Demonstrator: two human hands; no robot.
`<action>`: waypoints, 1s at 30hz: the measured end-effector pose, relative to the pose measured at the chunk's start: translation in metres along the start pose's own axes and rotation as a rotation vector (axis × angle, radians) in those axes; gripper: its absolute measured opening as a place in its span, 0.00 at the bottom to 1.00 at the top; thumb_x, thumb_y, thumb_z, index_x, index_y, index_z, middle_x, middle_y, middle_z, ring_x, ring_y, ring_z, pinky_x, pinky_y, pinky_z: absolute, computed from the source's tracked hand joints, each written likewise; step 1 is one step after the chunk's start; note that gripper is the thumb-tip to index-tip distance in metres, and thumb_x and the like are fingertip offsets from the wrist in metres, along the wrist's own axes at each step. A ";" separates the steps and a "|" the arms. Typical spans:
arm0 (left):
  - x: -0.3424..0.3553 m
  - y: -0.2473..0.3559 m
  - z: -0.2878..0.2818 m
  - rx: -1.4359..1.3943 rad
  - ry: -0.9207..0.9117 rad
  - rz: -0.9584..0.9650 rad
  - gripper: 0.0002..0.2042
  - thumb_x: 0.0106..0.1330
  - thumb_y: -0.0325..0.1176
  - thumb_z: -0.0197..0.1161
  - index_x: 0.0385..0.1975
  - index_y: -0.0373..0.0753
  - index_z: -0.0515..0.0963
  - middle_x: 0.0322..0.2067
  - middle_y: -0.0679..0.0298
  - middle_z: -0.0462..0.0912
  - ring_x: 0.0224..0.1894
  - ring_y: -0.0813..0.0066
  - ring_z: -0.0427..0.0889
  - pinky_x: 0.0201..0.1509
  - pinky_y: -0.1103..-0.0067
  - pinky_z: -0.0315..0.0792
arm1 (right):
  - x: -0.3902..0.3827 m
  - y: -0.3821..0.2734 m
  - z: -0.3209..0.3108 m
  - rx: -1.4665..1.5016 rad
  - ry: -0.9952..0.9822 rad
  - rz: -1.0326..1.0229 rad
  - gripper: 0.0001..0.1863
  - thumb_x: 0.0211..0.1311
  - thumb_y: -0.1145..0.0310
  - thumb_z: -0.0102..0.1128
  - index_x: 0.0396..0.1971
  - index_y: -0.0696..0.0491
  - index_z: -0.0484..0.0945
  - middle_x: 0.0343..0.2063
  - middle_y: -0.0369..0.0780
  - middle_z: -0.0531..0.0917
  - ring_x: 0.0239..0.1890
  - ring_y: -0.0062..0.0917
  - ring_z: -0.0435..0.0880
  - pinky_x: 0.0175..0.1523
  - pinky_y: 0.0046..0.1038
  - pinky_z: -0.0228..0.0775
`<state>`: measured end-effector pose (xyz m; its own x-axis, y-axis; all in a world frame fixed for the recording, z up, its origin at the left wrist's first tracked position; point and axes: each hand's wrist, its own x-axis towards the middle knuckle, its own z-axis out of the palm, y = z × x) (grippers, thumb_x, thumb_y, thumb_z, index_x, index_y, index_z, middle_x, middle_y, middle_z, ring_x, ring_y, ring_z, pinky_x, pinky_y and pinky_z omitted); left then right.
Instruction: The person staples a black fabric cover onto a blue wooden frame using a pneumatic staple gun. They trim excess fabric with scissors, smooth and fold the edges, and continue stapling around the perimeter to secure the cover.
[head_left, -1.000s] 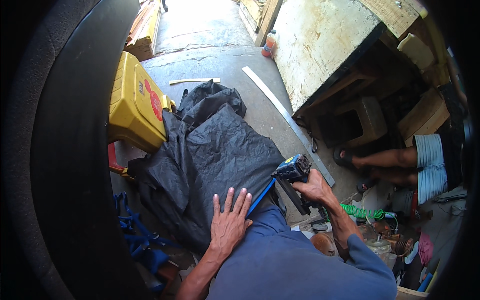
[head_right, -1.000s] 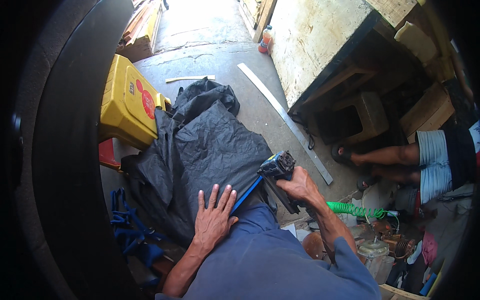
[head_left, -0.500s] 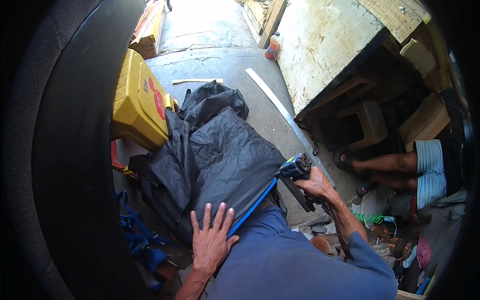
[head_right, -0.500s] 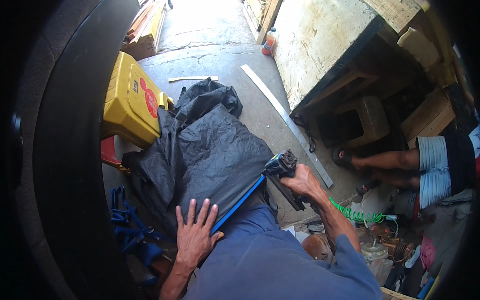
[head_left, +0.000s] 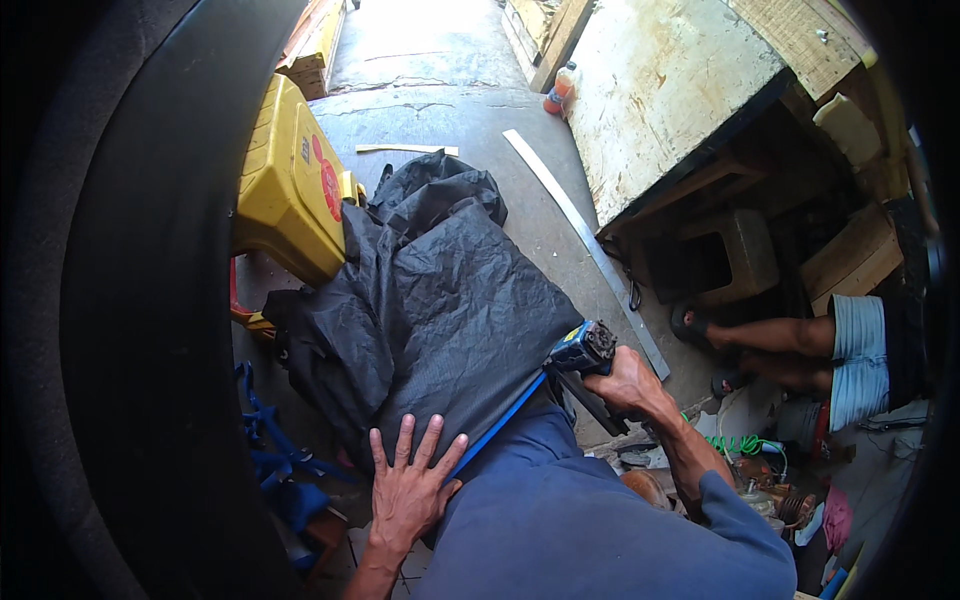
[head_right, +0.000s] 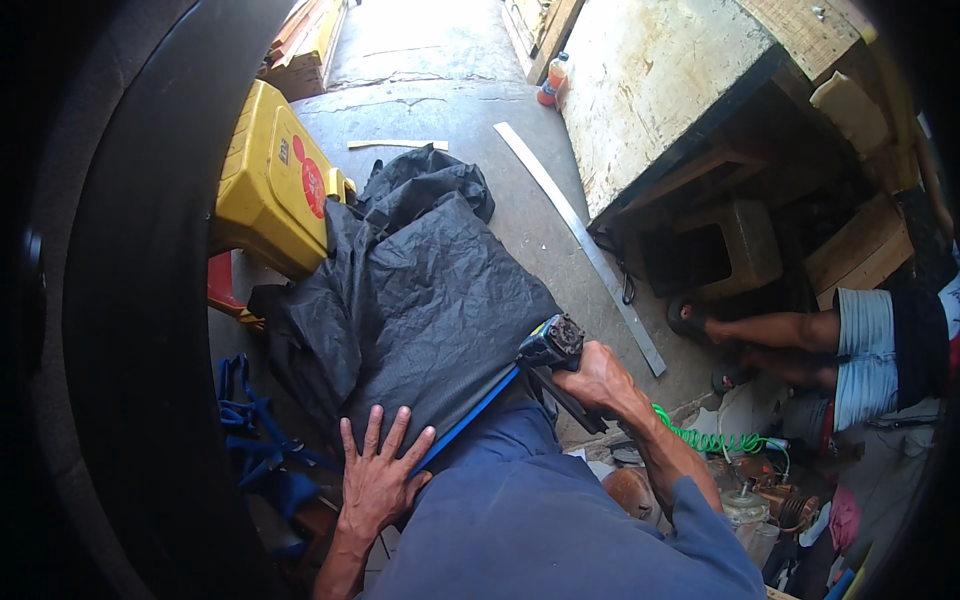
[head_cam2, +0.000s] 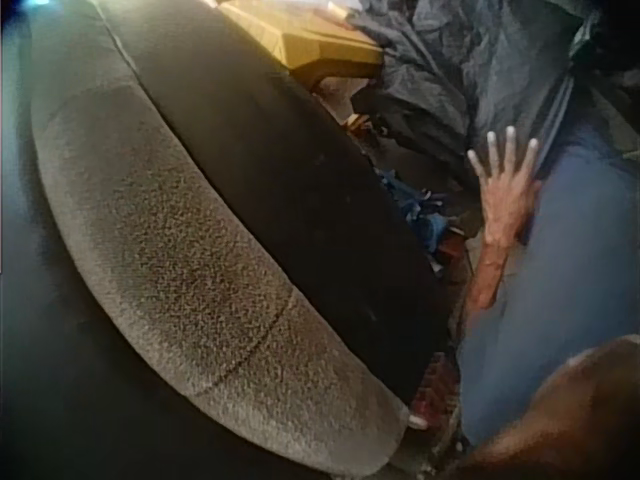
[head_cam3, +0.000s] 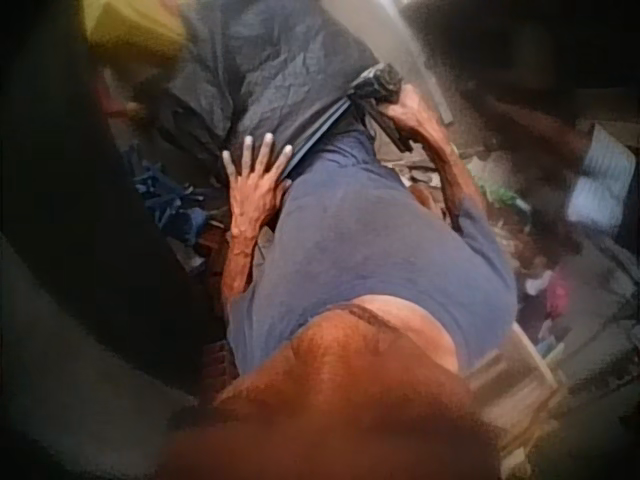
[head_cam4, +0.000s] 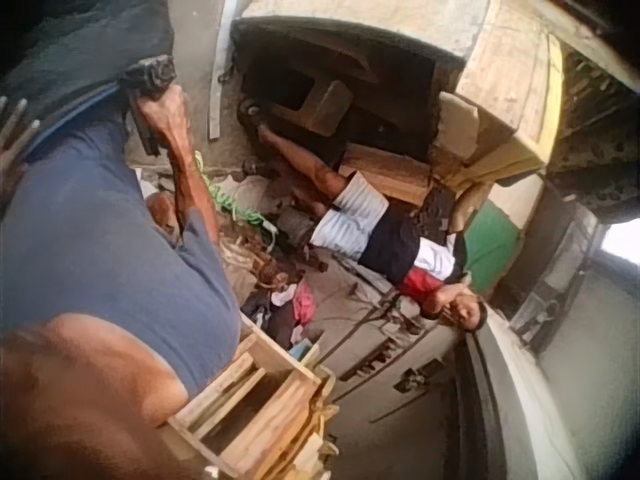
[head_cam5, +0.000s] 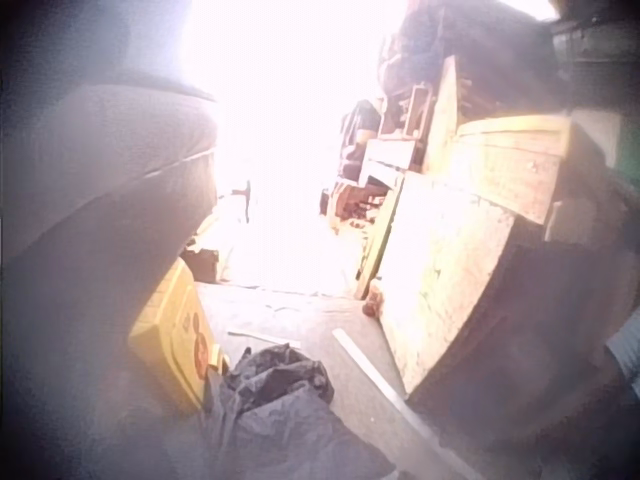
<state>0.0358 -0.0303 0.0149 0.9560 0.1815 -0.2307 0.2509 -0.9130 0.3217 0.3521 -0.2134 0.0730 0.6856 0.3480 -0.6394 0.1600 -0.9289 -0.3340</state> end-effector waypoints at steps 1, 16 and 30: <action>-0.001 -0.004 0.007 0.002 0.040 0.014 0.35 0.61 0.55 0.72 0.71 0.66 0.71 0.78 0.63 0.58 0.83 0.50 0.40 0.79 0.38 0.25 | 0.002 -0.001 0.000 0.002 -0.013 0.003 0.22 0.50 0.60 0.66 0.33 0.68 0.84 0.23 0.54 0.85 0.28 0.37 0.88 0.38 0.41 0.77; 0.010 0.004 0.039 -0.085 0.285 0.026 0.29 0.60 0.53 0.73 0.64 0.63 0.79 0.76 0.63 0.64 0.81 0.39 0.43 0.79 0.39 0.26 | -0.034 -0.027 0.014 0.021 -0.068 -0.022 0.24 0.53 0.59 0.66 0.35 0.70 0.83 0.27 0.55 0.86 0.31 0.39 0.89 0.42 0.41 0.77; 0.046 0.035 0.061 -0.119 0.414 -0.001 0.27 0.64 0.51 0.70 0.65 0.57 0.79 0.74 0.64 0.67 0.80 0.41 0.47 0.76 0.35 0.24 | -0.045 -0.028 0.033 0.059 -0.069 -0.128 0.23 0.53 0.59 0.65 0.34 0.69 0.84 0.27 0.58 0.86 0.32 0.42 0.90 0.41 0.43 0.77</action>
<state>0.0790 -0.0760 -0.0403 0.9299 0.3359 0.1496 0.2443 -0.8685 0.4314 0.2930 -0.1985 0.0884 0.6120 0.4724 -0.6343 0.1996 -0.8683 -0.4540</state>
